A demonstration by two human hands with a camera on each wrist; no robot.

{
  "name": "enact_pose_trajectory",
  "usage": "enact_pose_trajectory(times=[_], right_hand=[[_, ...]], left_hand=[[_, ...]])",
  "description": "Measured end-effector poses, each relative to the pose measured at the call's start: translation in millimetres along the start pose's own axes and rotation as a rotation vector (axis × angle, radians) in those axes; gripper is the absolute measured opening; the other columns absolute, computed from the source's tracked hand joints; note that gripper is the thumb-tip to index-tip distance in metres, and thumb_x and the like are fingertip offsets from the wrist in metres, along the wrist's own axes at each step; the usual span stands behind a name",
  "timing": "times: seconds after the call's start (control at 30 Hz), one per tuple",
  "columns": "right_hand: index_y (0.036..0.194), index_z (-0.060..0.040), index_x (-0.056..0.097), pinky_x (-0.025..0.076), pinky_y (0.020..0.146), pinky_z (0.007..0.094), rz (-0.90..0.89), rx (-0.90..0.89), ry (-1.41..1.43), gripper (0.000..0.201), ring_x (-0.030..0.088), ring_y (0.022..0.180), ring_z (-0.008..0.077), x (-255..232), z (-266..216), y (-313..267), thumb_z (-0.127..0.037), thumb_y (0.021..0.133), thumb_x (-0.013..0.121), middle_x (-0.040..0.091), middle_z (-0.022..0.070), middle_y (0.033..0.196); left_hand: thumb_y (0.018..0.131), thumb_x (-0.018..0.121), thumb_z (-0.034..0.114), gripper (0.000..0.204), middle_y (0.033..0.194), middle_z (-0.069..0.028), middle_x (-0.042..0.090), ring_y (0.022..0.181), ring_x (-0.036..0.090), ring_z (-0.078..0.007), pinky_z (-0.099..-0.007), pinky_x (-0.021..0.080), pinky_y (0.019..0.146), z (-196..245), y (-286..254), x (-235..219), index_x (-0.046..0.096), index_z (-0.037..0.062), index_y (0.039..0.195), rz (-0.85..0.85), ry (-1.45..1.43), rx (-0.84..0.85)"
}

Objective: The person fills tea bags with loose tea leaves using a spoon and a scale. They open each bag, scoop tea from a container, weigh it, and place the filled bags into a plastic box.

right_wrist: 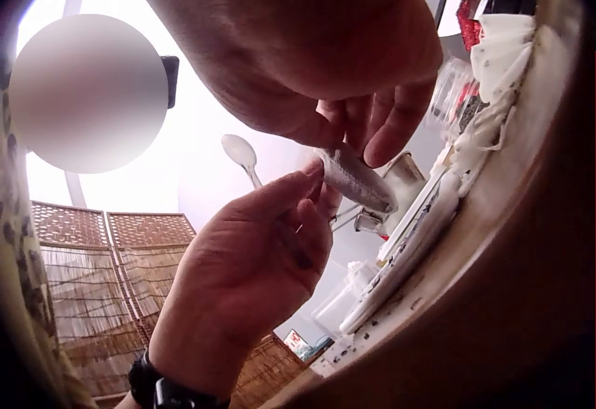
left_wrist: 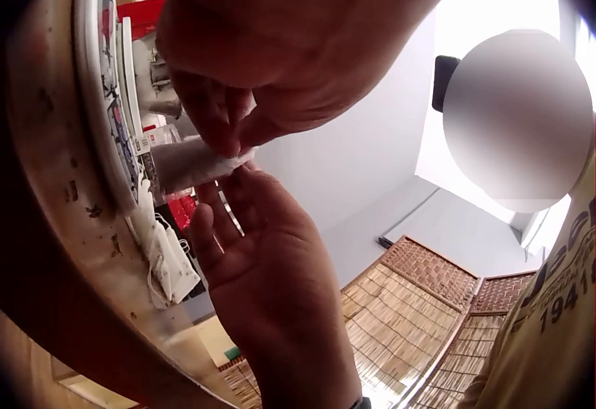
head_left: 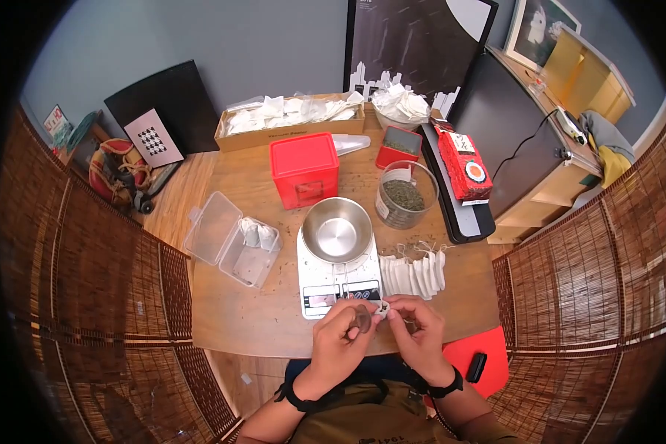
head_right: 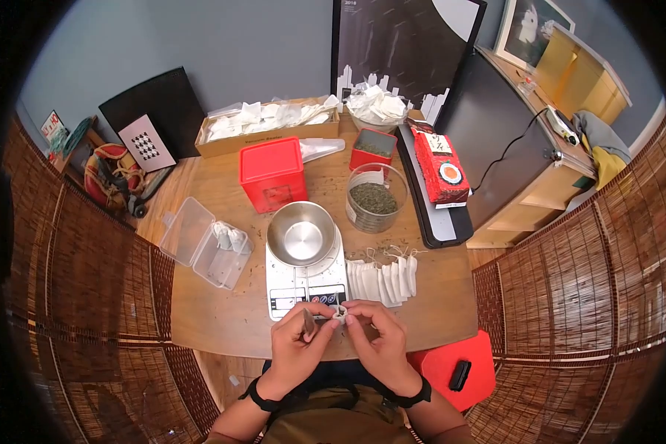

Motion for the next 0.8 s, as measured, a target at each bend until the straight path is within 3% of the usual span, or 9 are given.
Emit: enact_pose_trajectory(times=[0.03, 0.17, 0.27, 0.33, 0.4, 0.53, 0.7, 0.77, 0.8], right_hand=[[0.111, 0.0028, 0.073, 0.061, 0.082, 0.0282, -0.001, 0.001, 0.000, 0.011, 0.075, 0.095, 0.0156, 0, -1, 0, 0.004, 0.101, 0.071, 0.077, 0.0153, 0.119], [0.112, 0.0027, 0.070, 0.059, 0.085, 0.0281, 0.009, 0.076, 0.031, 0.010, 0.074, 0.099, 0.0149, 0, 7, -4, 0.004, 0.102, 0.069, 0.076, 0.0153, 0.120], [0.115, 0.0015, 0.067, 0.057, 0.087, 0.0274, 0.010, 0.128, 0.111, 0.011, 0.071, 0.101, 0.0131, 4, 16, -11, 0.003, 0.104, 0.066, 0.073, 0.0153, 0.128], [0.118, 0.0006, 0.064, 0.056, 0.089, 0.0268, -0.011, 0.134, 0.145, 0.012, 0.068, 0.102, 0.0116, 6, 20, -10, 0.002, 0.106, 0.064, 0.070, 0.0153, 0.134], [0.123, 0.0010, 0.066, 0.056, 0.096, 0.0320, -0.024, -0.043, 0.041, 0.020, 0.071, 0.116, 0.0212, 7, 13, -9, 0.002, 0.103, 0.068, 0.072, 0.0148, 0.132], [0.136, 0.0010, 0.060, 0.055, 0.101, 0.0349, -0.049, -0.004, 0.149, 0.033, 0.066, 0.129, 0.0244, 11, 1, -1, 0.001, 0.104, 0.067, 0.067, 0.0157, 0.143], [0.145, 0.0014, 0.054, 0.050, 0.113, 0.0379, -0.224, 0.407, 0.679, 0.041, 0.060, 0.138, 0.0261, 20, 15, -4, 0.005, 0.105, 0.063, 0.059, 0.0176, 0.152], [0.144, 0.0015, 0.055, 0.050, 0.114, 0.0381, -0.220, 0.371, 0.675, 0.040, 0.060, 0.137, 0.0255, 21, 14, -2, 0.006, 0.106, 0.063, 0.059, 0.0175, 0.151], [0.144, 0.0016, 0.055, 0.049, 0.116, 0.0383, -0.216, 0.338, 0.673, 0.039, 0.060, 0.137, 0.0249, 21, 14, -1, 0.007, 0.106, 0.062, 0.059, 0.0174, 0.151]], left_hand=[[0.095, 0.079, -0.006, 0.007, 0.098, -0.0076, 0.075, 0.075, 0.063, -0.0063, -0.0237, 0.049, 0.062, 2, 0, 1, 0.072, -0.0052, 0.092, -0.015, 0.009, 0.107], [0.095, 0.080, -0.005, 0.011, 0.099, -0.0078, 0.075, 0.070, 0.063, -0.0067, -0.0241, 0.049, 0.062, -4, -6, -1, 0.070, -0.0056, 0.088, 0.043, -0.006, 0.030], [0.096, 0.079, -0.005, 0.023, 0.100, -0.0090, 0.076, 0.067, 0.063, -0.0073, -0.0250, 0.050, 0.063, -6, -8, -1, 0.063, -0.0039, 0.079, 0.067, -0.006, -0.005], [0.096, 0.078, -0.006, 0.038, 0.101, -0.0111, 0.076, 0.070, 0.065, -0.0077, -0.0250, 0.051, 0.063, -6, -8, -3, 0.050, -0.0003, 0.071, 0.082, -0.022, -0.004], [0.096, 0.078, -0.007, 0.042, 0.102, -0.0121, 0.076, 0.071, 0.066, -0.0080, -0.0248, 0.053, 0.064, -4, -7, -7, 0.045, 0.0016, 0.070, 0.075, -0.027, -0.032], [0.097, 0.077, -0.008, 0.046, 0.107, -0.0139, 0.074, 0.075, 0.068, -0.0095, -0.0256, 0.058, 0.067, -9, -7, -10, 0.040, 0.0048, 0.071, 0.091, -0.181, -0.099], [0.096, 0.078, -0.008, 0.043, 0.110, -0.0140, 0.072, 0.081, 0.070, -0.0110, -0.0258, 0.062, 0.068, 0, -5, -10, 0.042, 0.0043, 0.074, 0.088, -0.287, -0.137], [0.094, 0.079, -0.008, 0.043, 0.110, -0.0140, 0.072, 0.083, 0.071, -0.0112, -0.0255, 0.062, 0.068, 3, -3, -8, 0.043, 0.0039, 0.075, 0.092, -0.334, -0.181], [0.093, 0.081, -0.007, 0.044, 0.111, -0.0148, 0.072, 0.084, 0.070, -0.0112, -0.0258, 0.062, 0.069, 9, 0, -7, 0.042, 0.0040, 0.075, 0.090, -0.302, -0.116]])
Point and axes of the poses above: each hand's wrist, its own y-axis towards the middle knuckle, its own x-axis out of the palm, z = x × y, the point moved 6 cm from there along y, towards the middle knuckle
